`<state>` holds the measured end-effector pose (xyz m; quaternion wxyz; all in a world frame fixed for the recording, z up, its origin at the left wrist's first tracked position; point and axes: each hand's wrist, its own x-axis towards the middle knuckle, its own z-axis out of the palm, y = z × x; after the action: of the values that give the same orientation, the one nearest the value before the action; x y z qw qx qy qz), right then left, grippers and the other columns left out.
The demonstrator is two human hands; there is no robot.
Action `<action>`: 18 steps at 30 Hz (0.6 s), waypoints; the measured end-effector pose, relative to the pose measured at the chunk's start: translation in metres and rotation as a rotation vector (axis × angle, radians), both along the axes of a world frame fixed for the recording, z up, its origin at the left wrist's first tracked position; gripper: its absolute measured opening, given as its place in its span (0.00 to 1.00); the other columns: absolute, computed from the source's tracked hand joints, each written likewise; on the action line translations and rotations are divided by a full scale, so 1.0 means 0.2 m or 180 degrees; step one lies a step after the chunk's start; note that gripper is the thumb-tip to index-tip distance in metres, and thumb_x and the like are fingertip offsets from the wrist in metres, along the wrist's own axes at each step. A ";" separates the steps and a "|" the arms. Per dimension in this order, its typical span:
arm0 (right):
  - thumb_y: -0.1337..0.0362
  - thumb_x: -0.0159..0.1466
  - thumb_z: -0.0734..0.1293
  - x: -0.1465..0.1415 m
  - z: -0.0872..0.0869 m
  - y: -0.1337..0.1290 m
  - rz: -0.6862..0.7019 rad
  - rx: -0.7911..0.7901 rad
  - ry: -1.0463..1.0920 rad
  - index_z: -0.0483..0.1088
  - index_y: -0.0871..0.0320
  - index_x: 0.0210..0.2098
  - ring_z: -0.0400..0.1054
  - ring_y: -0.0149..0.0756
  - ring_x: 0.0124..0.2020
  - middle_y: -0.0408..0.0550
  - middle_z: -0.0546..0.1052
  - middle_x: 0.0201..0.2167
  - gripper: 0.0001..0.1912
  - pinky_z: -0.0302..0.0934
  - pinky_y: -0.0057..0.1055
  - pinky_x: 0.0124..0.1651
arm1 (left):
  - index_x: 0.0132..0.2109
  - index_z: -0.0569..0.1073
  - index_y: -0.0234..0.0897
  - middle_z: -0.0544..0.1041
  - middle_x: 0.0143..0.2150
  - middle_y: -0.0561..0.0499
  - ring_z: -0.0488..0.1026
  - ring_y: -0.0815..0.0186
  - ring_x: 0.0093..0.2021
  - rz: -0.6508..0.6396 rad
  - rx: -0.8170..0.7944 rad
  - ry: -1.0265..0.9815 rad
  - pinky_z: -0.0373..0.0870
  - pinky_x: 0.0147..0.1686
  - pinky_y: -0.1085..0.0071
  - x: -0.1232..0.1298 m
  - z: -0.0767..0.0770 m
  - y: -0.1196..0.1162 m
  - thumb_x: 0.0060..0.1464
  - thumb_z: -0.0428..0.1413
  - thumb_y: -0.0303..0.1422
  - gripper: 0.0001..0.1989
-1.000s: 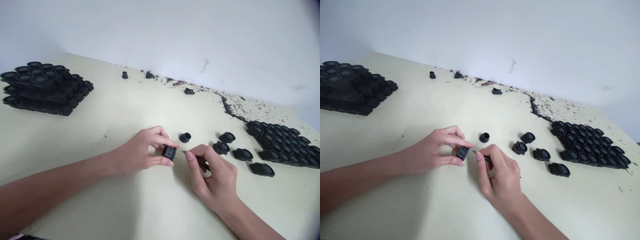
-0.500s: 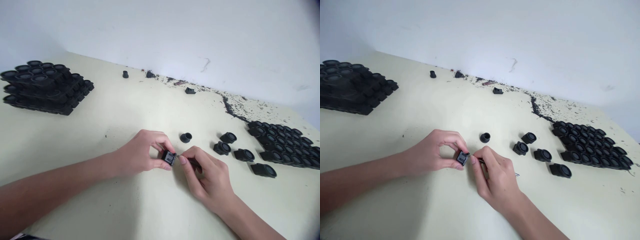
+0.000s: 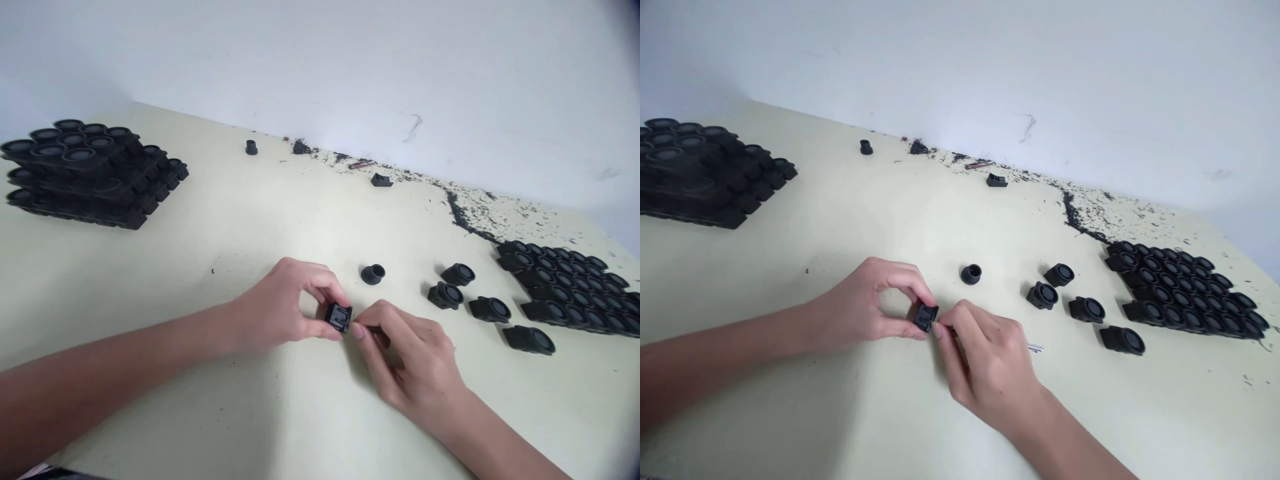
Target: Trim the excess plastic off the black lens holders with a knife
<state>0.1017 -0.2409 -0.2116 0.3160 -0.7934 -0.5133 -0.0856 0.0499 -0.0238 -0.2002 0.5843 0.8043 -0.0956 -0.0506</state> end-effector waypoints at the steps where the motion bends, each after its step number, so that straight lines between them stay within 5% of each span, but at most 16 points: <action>1: 0.74 0.64 0.65 0.00 0.00 0.00 -0.0122 0.0003 -0.0060 0.66 0.61 0.35 0.52 0.21 0.22 0.40 0.66 0.25 0.05 0.48 0.24 0.25 | 0.39 0.78 0.39 0.79 0.39 0.59 0.75 0.76 0.40 0.0022 0.0008 0.0011 0.71 0.45 0.79 0.00 0.00 0.00 0.46 0.69 0.32 0.12; 3: 0.75 0.63 0.66 0.00 0.00 -0.01 -0.0256 0.0079 -0.0141 0.66 0.61 0.35 0.53 0.22 0.23 0.40 0.65 0.25 0.05 0.48 0.24 0.25 | 0.39 0.78 0.39 0.80 0.39 0.59 0.76 0.75 0.40 0.0056 -0.0007 0.0092 0.72 0.46 0.78 0.00 0.00 0.00 0.45 0.70 0.33 0.13; 8: 0.76 0.63 0.65 0.00 0.01 -0.01 0.0186 0.0055 -0.0145 0.66 0.61 0.36 0.51 0.23 0.24 0.42 0.66 0.26 0.06 0.47 0.26 0.26 | 0.44 0.77 0.39 0.80 0.41 0.57 0.76 0.72 0.42 0.0104 -0.0137 0.0157 0.74 0.48 0.75 0.01 -0.02 0.00 0.42 0.71 0.33 0.21; 12: 0.77 0.62 0.66 0.00 0.00 -0.02 -0.0200 0.0146 -0.0225 0.66 0.61 0.36 0.53 0.22 0.23 0.41 0.66 0.26 0.07 0.47 0.25 0.25 | 0.41 0.77 0.38 0.80 0.39 0.57 0.76 0.72 0.41 0.0129 -0.0075 0.0161 0.73 0.47 0.75 0.00 -0.01 0.00 0.42 0.71 0.33 0.17; 16: 0.78 0.62 0.65 0.00 0.00 -0.02 0.0415 0.0142 -0.0150 0.65 0.62 0.36 0.55 0.24 0.26 0.43 0.67 0.27 0.07 0.49 0.26 0.27 | 0.40 0.77 0.38 0.80 0.39 0.58 0.76 0.73 0.41 0.0077 -0.0093 0.0090 0.72 0.46 0.77 0.00 -0.01 0.01 0.42 0.70 0.31 0.16; 18: 0.77 0.63 0.65 0.00 0.00 -0.02 0.0273 0.0056 -0.0183 0.65 0.61 0.35 0.54 0.23 0.25 0.43 0.67 0.26 0.06 0.49 0.26 0.26 | 0.40 0.77 0.38 0.80 0.39 0.59 0.76 0.74 0.41 0.0086 -0.0058 0.0060 0.72 0.46 0.78 0.01 -0.01 0.01 0.42 0.70 0.31 0.16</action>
<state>0.1012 -0.2456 -0.2124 0.3114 -0.7650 -0.5549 -0.0992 0.0514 -0.0223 -0.2014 0.5931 0.7997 -0.0797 -0.0494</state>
